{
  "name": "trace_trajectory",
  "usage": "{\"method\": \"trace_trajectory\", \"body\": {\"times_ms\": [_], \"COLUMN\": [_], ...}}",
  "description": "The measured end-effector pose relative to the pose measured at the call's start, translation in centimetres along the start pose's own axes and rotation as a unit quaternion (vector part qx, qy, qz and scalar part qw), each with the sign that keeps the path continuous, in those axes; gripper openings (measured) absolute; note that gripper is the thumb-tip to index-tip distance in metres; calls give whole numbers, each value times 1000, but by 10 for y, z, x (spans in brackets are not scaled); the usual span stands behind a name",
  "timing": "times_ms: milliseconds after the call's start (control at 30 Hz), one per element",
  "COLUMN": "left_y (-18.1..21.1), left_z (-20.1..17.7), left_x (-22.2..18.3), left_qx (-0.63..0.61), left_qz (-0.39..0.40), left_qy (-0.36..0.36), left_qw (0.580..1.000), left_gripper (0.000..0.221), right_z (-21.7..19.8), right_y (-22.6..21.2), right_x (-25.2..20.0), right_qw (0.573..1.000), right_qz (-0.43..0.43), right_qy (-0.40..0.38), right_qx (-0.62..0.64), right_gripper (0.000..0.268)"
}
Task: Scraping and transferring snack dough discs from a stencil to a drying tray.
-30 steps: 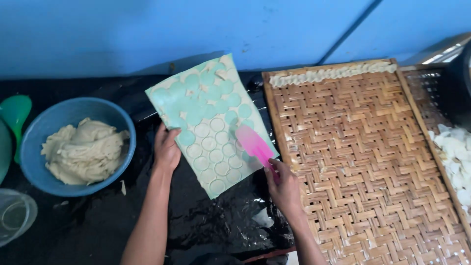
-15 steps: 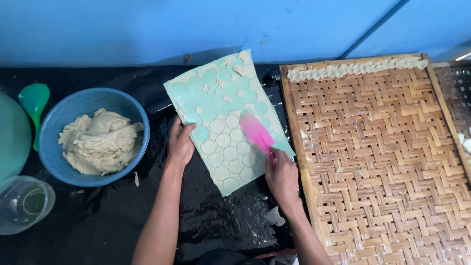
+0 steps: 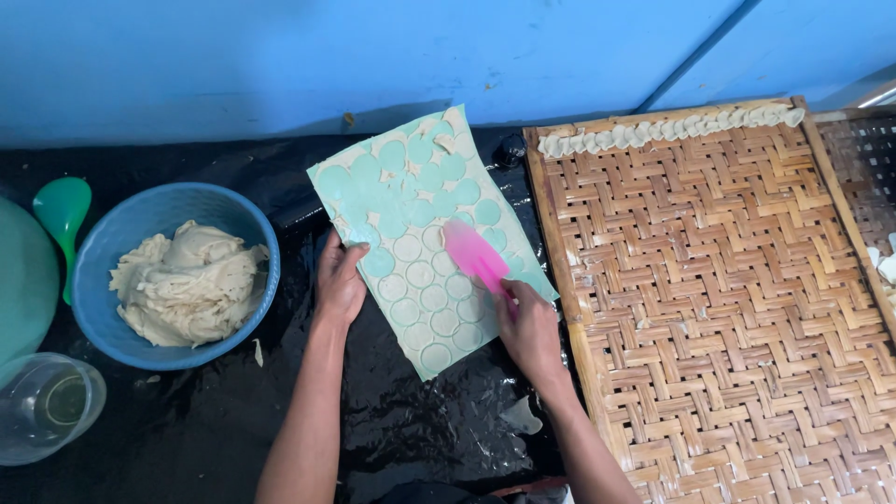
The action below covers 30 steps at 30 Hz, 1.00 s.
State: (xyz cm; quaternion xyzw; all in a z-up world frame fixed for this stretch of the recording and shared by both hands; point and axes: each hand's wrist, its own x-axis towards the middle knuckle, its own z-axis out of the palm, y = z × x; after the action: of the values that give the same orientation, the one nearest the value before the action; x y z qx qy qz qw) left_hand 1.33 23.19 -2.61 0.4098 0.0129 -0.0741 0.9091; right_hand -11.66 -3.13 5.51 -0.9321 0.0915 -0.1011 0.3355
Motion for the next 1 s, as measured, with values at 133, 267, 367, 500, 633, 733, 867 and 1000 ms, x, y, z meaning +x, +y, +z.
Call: {"method": "trace_trajectory", "body": {"times_ms": [133,267,367,500,633,733,867,1000], "left_y": [-2,3,6,6,-1,-3,4,12], "left_z": [-4,2,2,1,-6,-8,0,9], "left_x": [1,-2,-2,-1,2,3,0,-4], "left_qx": [-13,-13,-13,-13,-28,-19,-12,2], "left_qz": [5,-7,-14,-30,-30,-24,-13,-19], "left_qy": [-5,-1,-1,-1,-11,-14,-24,-8], "left_qw": [1000,1000,1000,999,999,999,1000,1000], "left_gripper": [50,49,50,49,49,49,46,48], "right_z": [-10,-8,-7,-18,-41,-52,-54,-60], "right_y": [-2,21,40,59,71,95,123,112], "right_x": [6,4,4,10,31,53,84,108], "right_qw": [998,980,954,937,943,960,984,983], "right_qz": [55,105,122,125,155,165,123,136], "right_qy": [-35,-92,-115,-104,-44,24,107,104], "right_qx": [21,145,248,309,293,227,75,66], "right_gripper": [27,26,24,24,26,29,34,37]}}
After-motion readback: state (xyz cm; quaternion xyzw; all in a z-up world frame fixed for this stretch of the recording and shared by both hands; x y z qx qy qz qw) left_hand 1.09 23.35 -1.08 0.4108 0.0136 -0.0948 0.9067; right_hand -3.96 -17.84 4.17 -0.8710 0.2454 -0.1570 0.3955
